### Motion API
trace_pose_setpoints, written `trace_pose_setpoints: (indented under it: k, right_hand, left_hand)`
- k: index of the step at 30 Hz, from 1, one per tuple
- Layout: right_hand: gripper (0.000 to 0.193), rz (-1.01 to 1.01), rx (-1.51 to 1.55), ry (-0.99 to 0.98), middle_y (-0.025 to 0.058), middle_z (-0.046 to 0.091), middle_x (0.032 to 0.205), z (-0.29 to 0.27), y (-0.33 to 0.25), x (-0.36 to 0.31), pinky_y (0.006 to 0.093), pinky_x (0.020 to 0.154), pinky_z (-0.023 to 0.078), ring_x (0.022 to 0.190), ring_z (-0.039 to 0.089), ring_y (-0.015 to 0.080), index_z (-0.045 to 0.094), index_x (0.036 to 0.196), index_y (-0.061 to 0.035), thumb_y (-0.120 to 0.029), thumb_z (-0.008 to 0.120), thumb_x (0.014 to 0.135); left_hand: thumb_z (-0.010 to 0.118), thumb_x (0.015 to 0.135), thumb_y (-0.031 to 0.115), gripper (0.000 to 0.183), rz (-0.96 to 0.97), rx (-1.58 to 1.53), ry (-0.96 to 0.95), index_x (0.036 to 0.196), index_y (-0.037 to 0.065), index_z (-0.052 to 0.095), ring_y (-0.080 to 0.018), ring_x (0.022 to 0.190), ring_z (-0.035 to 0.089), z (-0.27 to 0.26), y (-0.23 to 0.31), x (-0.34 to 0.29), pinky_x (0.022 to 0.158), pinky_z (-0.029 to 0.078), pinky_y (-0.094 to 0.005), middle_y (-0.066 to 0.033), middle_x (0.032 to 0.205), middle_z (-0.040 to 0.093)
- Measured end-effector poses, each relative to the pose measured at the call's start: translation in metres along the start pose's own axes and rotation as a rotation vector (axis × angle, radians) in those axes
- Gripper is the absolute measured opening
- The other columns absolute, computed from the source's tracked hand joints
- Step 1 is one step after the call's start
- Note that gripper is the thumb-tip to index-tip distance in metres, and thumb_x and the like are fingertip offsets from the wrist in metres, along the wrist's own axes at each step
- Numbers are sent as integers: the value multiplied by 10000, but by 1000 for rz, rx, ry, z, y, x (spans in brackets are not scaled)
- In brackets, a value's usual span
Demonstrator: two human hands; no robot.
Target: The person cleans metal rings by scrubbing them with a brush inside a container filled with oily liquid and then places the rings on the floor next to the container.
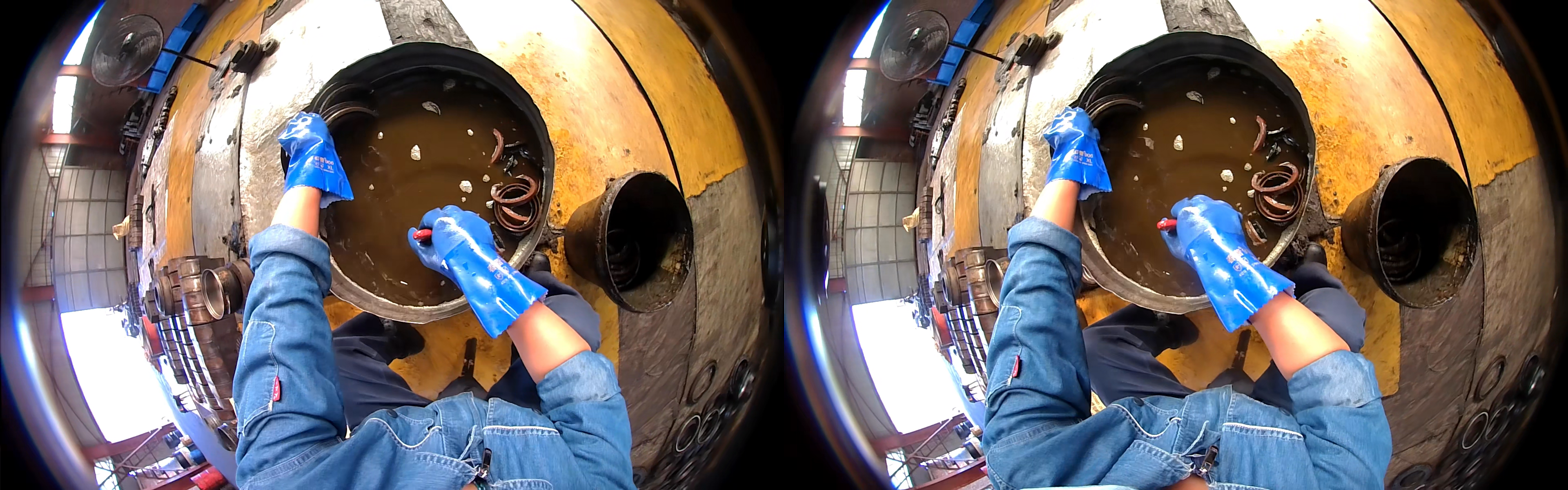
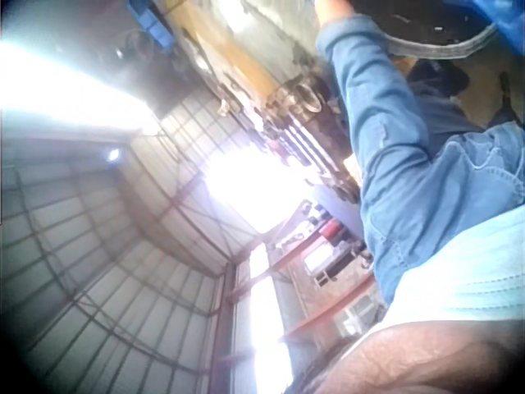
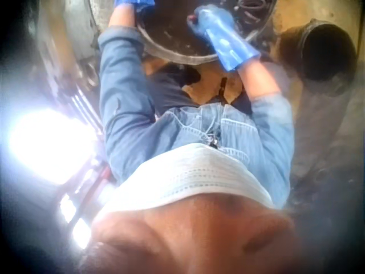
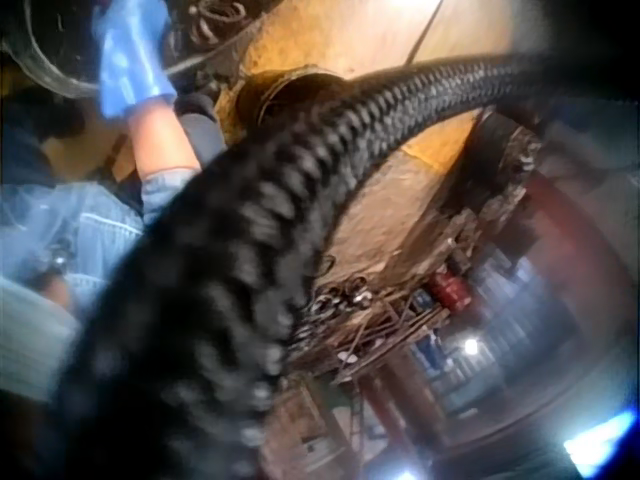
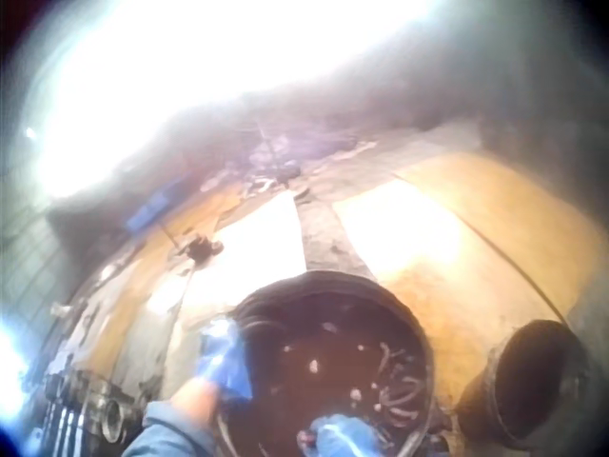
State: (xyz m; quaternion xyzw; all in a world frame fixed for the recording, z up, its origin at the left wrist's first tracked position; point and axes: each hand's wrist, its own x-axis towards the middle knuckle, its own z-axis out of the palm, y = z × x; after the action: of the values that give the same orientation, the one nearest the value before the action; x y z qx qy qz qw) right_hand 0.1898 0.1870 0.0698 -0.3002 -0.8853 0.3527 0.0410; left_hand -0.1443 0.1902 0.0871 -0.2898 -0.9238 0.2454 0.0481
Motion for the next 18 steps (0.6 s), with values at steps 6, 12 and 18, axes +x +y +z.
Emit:
trace_pose_setpoints:
  k: [6,12,18]
  right_hand:
    - [278,-10,13,-25,137,739,941,4,8,5,475,816,591,884,725,365,759,906,-151,-422,711,875]
    - [291,-11,-16,-66,128,738,912,7,8,2,471,784,597,869,729,346,753,881,-139,-426,705,881]
    - [252,-44,-18,-87,128,734,881,9,3,0,466,778,594,863,727,349,746,856,-144,-395,733,864]
  left_hand:
    - [718,908,243,184,137,134,410,1068,155,741,-230,1087,682,29,5,-14,725,609,-427,-42,1128,654]
    - [648,929,150,171,250,278,483,1056,83,740,-235,1014,685,47,11,14,631,610,-387,-74,1011,671]
    - [604,915,141,318,224,213,486,1128,-67,716,-312,852,755,79,24,60,684,602,-399,-250,1018,738]
